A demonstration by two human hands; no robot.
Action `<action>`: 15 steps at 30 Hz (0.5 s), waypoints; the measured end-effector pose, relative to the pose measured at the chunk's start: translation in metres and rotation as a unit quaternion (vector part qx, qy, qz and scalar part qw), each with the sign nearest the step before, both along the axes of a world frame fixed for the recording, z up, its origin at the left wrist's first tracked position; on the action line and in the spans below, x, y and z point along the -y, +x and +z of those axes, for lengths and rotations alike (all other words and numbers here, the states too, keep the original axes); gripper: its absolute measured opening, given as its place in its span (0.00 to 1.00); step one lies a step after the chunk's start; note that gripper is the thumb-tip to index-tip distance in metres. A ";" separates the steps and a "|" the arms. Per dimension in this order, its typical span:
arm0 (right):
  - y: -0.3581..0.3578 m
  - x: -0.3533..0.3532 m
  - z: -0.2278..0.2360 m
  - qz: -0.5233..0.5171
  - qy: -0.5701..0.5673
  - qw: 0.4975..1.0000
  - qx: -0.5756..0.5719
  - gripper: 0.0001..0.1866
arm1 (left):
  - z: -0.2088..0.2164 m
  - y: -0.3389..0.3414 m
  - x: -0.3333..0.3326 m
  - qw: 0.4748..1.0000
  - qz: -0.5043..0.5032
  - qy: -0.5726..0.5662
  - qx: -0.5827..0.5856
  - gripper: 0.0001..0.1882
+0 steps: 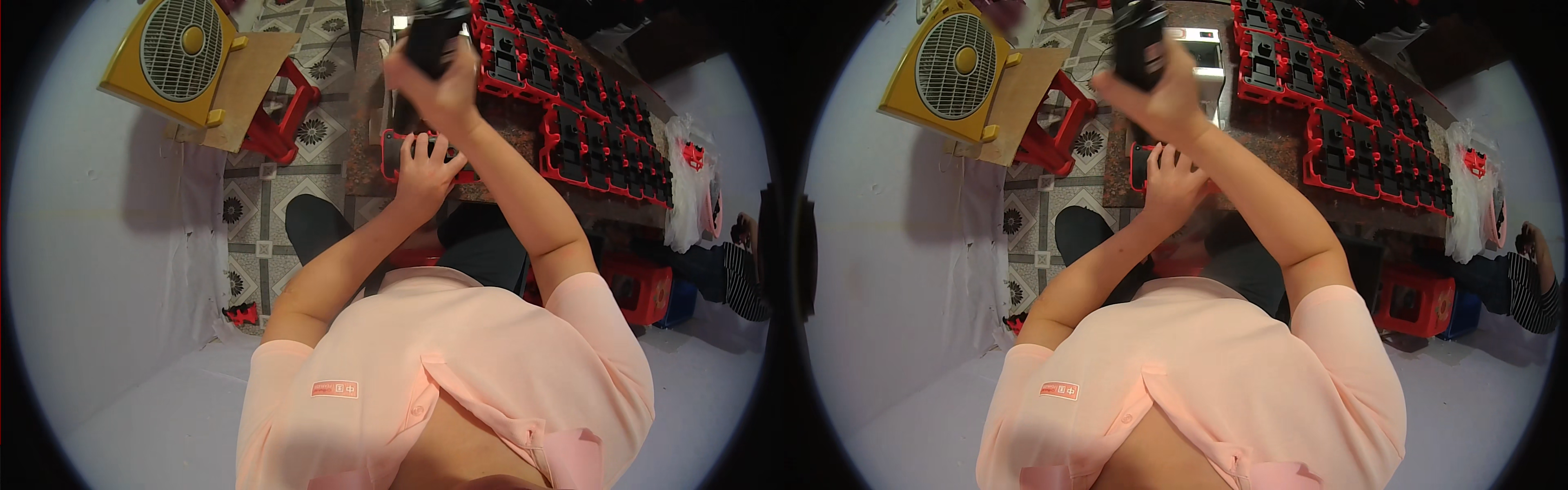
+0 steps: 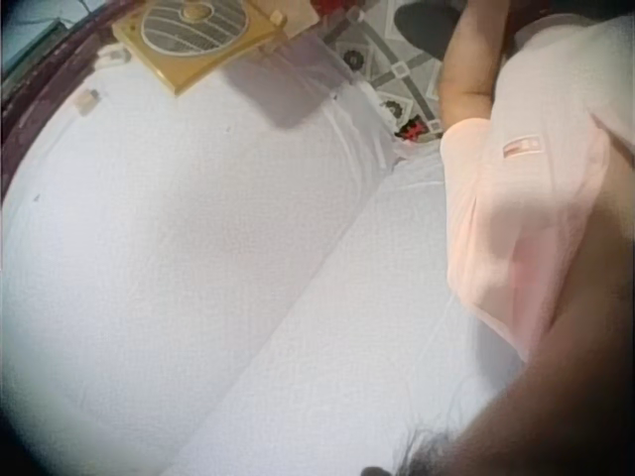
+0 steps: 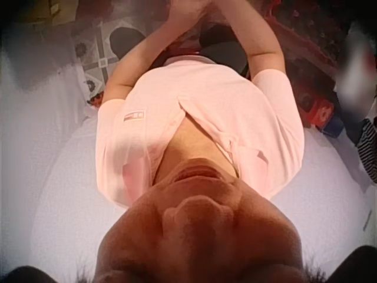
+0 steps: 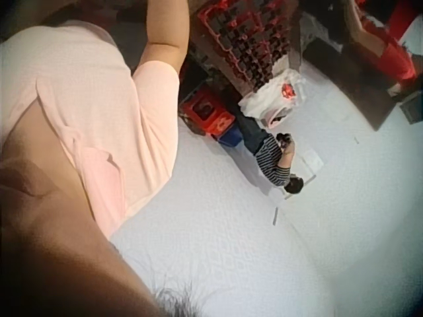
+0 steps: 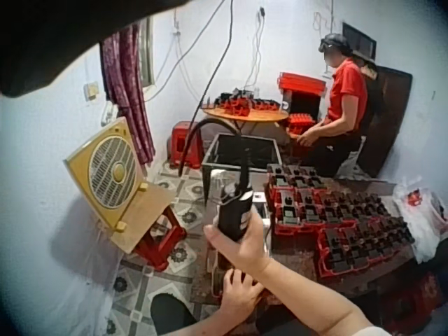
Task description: The recorder uses an electric screwdriver to secure components inside red and black plastic housings, then organizes them on a table.
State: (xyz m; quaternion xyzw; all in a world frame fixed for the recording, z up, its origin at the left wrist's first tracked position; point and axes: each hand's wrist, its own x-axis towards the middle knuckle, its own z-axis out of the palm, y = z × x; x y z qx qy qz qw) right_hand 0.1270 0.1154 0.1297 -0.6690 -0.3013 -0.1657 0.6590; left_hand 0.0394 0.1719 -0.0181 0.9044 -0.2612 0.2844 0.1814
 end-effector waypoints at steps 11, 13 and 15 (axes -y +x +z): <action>0.032 0.027 -0.036 -0.137 0.058 0.984 0.101 0.21 | 0.017 -0.016 -0.003 0.998 -0.001 0.038 -0.055 0.41; 0.035 0.026 -0.026 -0.135 0.048 0.987 0.079 0.20 | 0.016 -0.025 -0.006 0.997 -0.007 0.039 -0.068 0.40; 0.042 0.024 -0.016 -0.127 0.041 0.991 0.018 0.17 | 0.016 -0.031 -0.007 0.997 0.008 0.042 -0.063 0.40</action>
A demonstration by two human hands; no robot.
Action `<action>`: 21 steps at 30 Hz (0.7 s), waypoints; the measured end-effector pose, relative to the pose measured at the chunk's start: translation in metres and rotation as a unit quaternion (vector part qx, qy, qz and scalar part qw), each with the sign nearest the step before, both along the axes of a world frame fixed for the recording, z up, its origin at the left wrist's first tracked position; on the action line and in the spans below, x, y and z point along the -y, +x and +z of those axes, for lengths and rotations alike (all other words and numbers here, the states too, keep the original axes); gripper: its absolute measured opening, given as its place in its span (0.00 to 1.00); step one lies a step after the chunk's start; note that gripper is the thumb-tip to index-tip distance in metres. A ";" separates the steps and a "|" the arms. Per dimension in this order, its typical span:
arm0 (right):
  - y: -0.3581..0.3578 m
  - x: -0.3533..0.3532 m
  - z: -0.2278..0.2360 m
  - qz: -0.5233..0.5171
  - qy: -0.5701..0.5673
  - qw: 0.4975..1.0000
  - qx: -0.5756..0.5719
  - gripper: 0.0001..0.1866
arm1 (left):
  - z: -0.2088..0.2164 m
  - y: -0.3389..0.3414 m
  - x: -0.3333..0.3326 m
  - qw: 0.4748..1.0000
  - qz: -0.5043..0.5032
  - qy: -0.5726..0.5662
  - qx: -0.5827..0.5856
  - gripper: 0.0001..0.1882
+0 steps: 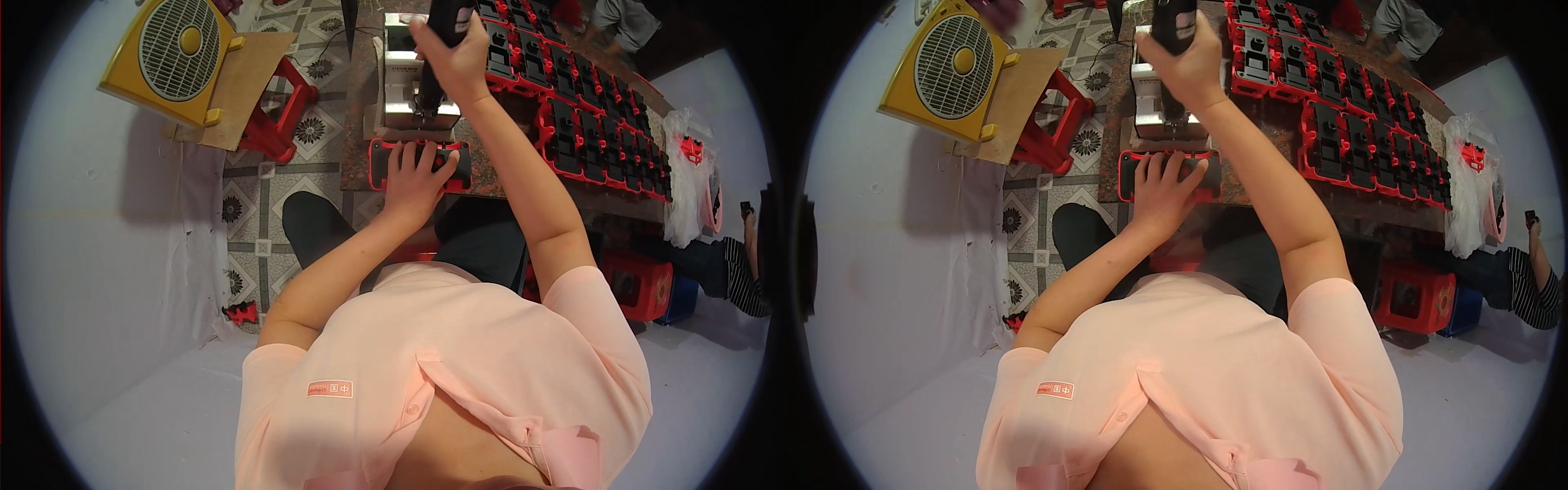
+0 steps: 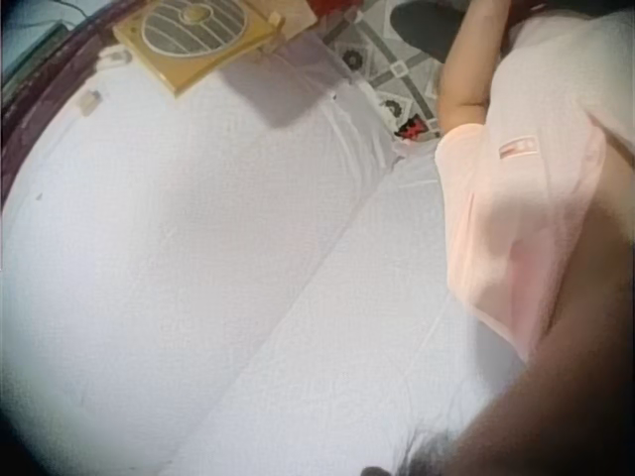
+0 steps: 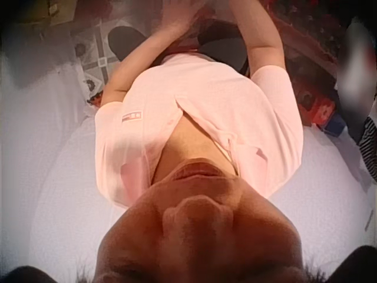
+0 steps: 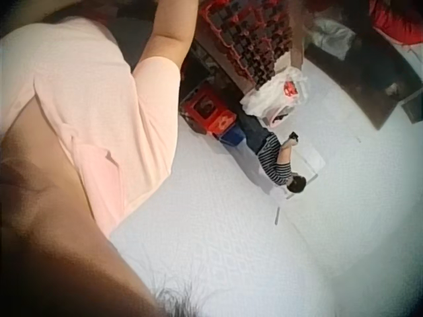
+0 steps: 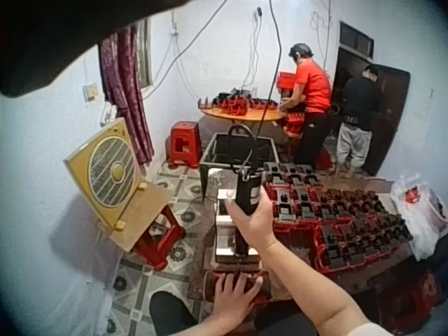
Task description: The recorder uses an electric screwdriver to secure components inside red and black plastic housings, then organizes them on a table.
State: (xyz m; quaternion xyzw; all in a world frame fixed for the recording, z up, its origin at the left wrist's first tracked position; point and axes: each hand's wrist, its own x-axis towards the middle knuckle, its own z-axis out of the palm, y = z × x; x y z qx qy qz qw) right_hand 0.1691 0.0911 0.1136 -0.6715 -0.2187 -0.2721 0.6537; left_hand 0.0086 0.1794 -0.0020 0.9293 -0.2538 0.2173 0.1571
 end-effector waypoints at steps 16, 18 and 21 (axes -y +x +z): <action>-0.100 -0.036 0.009 0.196 0.062 0.979 -0.006 0.16 | -0.003 0.027 0.020 0.915 -0.020 -0.373 -0.154 0.20; -0.105 -0.042 0.010 0.188 0.051 0.981 -0.005 0.16 | -0.030 0.030 0.015 0.952 -0.015 -0.293 -0.085 0.21; -0.107 -0.045 0.006 0.188 0.057 0.979 -0.052 0.24 | -0.033 0.029 0.017 0.953 -0.045 -0.292 -0.062 0.24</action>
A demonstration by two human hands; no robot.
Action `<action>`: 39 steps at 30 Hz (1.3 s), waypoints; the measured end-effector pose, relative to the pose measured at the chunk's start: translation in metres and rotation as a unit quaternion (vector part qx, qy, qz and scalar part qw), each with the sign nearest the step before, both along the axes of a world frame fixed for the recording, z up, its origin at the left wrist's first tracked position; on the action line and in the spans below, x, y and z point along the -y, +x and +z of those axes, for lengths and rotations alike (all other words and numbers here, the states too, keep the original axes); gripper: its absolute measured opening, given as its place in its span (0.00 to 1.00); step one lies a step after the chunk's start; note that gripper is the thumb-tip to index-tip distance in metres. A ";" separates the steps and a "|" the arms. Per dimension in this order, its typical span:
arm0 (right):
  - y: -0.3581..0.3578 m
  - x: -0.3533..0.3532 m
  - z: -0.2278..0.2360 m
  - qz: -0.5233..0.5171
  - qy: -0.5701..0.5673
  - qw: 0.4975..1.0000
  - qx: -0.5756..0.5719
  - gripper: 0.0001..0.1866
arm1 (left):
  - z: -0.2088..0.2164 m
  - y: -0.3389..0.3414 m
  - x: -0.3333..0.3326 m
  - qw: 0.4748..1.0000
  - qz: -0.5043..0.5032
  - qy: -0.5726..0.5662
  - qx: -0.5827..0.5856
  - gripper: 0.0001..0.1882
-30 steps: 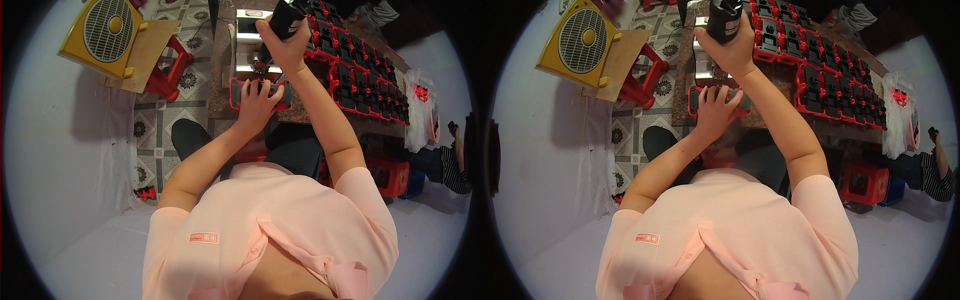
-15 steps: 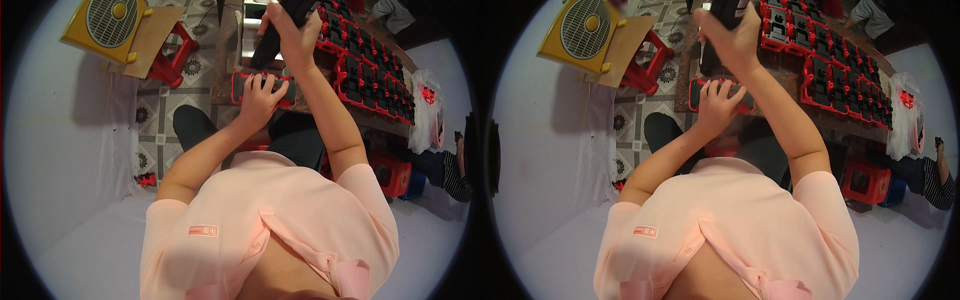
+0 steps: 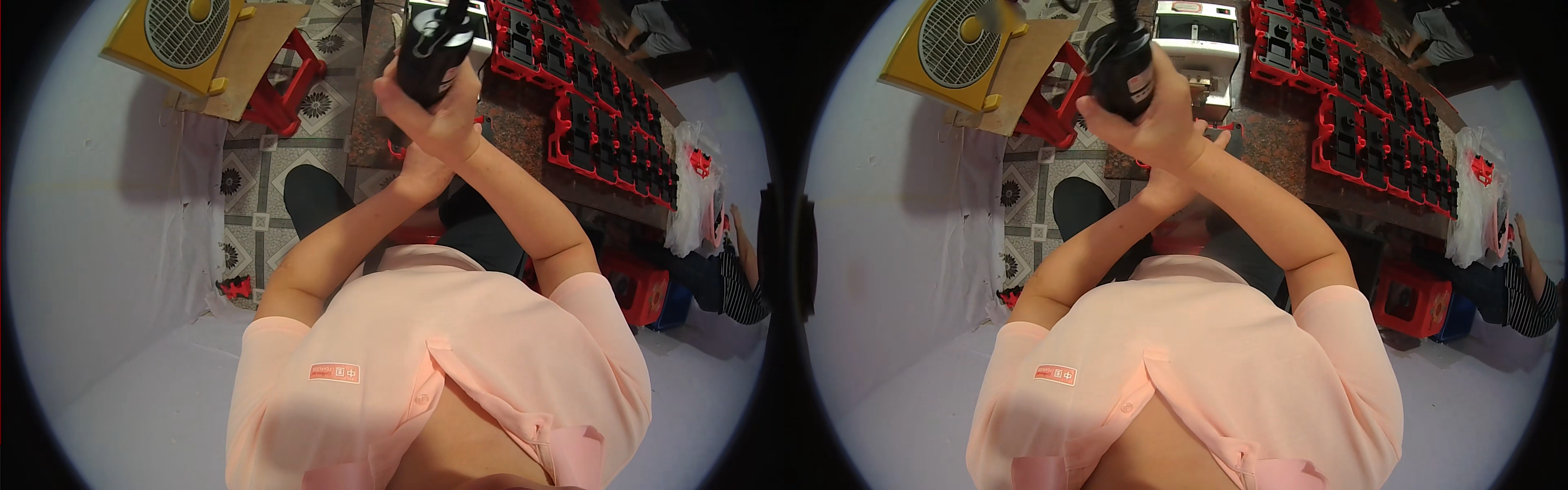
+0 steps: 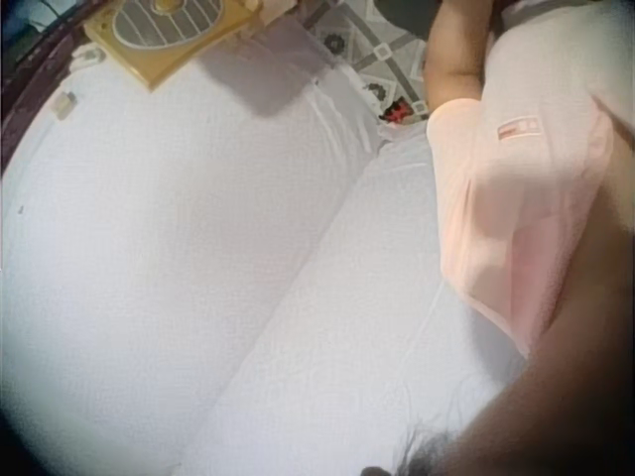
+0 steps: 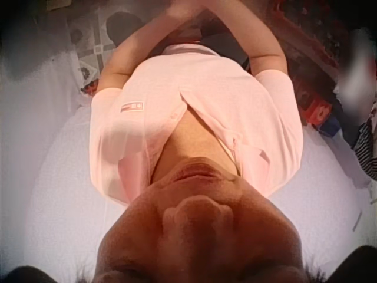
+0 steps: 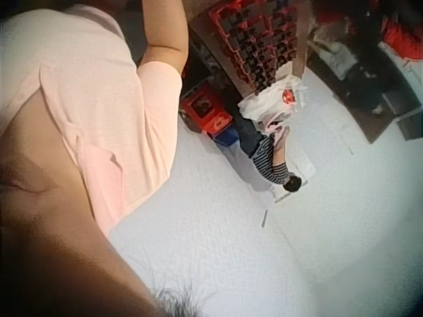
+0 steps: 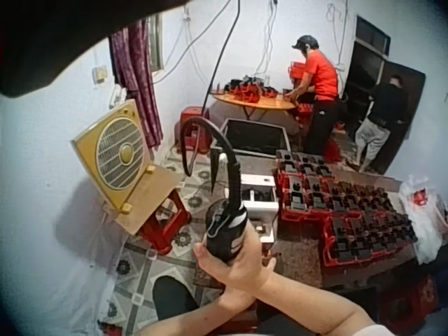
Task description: The recorder uses an electric screwdriver to secure components inside red and black plastic housings, then organizes them on a table.
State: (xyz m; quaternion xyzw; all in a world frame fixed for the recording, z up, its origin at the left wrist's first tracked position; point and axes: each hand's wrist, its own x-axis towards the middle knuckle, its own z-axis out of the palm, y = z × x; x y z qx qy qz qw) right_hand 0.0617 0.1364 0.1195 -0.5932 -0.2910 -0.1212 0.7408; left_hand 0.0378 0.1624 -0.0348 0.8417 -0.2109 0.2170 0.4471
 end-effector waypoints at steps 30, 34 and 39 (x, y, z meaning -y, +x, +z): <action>0.082 0.045 -0.026 -0.212 0.011 0.955 0.209 0.15 | 0.037 -0.018 -0.059 0.950 0.075 0.296 0.058 0.39; 0.105 0.045 -0.022 -0.066 0.231 0.917 0.320 0.13 | 0.037 -0.015 -0.054 0.949 0.088 0.298 0.058 0.38; 0.081 0.055 0.003 -0.180 0.028 0.959 0.215 0.12 | 0.032 -0.001 -0.056 0.949 0.092 0.296 0.053 0.40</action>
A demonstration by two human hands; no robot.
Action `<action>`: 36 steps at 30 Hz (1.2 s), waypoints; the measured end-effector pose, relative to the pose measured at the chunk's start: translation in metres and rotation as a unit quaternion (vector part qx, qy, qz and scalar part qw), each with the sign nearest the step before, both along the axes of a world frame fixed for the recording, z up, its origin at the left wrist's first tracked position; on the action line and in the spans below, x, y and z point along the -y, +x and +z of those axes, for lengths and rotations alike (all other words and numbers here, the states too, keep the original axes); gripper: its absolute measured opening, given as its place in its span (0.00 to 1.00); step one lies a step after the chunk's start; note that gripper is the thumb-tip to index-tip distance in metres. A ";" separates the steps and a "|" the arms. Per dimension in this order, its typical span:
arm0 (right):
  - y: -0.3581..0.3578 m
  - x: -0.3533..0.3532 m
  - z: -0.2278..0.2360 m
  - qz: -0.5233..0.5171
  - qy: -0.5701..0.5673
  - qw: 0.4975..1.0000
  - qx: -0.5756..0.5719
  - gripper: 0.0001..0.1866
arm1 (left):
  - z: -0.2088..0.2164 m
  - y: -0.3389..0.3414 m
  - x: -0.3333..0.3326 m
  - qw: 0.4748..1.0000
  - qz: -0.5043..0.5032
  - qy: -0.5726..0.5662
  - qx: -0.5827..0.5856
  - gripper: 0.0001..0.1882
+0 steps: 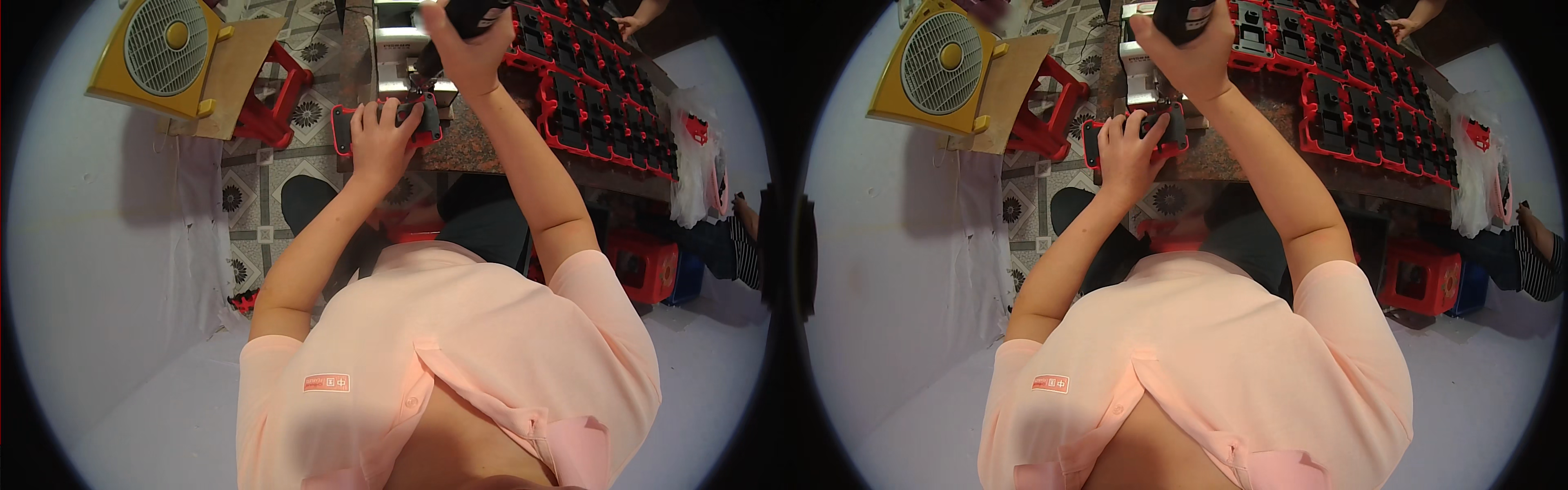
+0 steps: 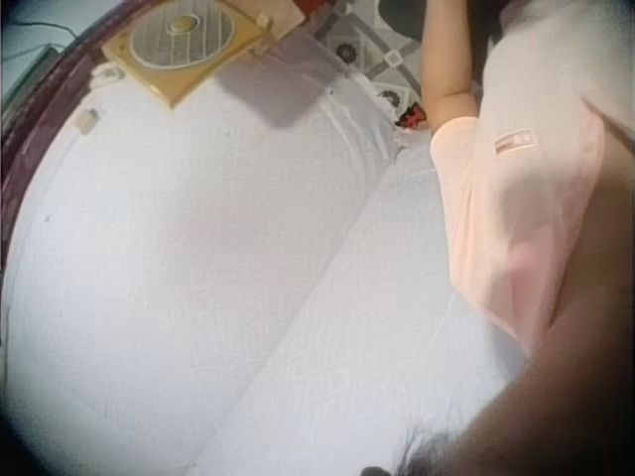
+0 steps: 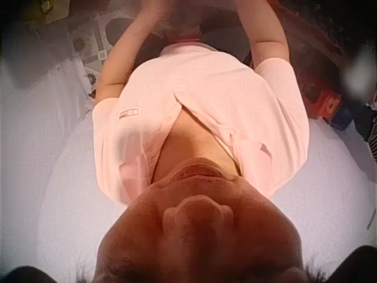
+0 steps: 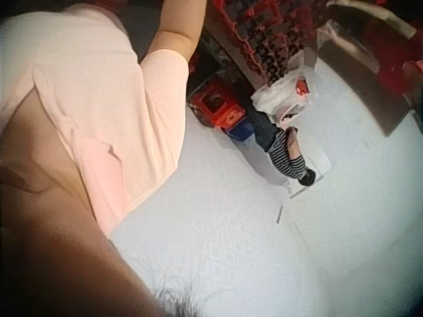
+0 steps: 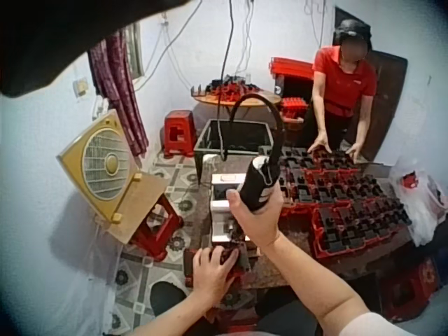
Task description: The recorder uses an electric screwdriver to secure components inside red and black plastic housings, then organizes them on a table.
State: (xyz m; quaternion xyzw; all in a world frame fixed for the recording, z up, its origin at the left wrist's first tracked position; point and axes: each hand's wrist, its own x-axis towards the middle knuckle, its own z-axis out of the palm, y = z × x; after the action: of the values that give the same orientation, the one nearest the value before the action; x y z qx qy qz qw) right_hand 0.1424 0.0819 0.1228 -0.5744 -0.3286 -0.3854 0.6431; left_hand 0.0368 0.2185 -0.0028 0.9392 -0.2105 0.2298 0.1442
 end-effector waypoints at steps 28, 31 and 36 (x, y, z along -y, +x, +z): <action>-0.024 0.011 0.010 0.038 0.031 0.996 -0.071 0.09 | 0.003 -0.010 -0.016 0.999 -0.028 -0.002 -0.016 0.38; -0.021 0.015 0.000 0.018 -0.003 0.998 -0.065 0.09 | 0.005 -0.010 -0.016 0.999 -0.024 0.007 -0.020 0.38; -0.001 0.007 -0.015 0.058 -0.012 0.997 0.039 0.11 | 0.004 -0.009 -0.015 1.000 -0.028 0.010 -0.005 0.38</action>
State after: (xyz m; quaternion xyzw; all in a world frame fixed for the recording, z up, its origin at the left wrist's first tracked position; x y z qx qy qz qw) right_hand 0.1415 0.0745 0.1079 -0.5465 -0.3909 -0.3654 0.6442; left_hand 0.0278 0.2331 0.0008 0.9354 -0.2384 0.2191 0.1419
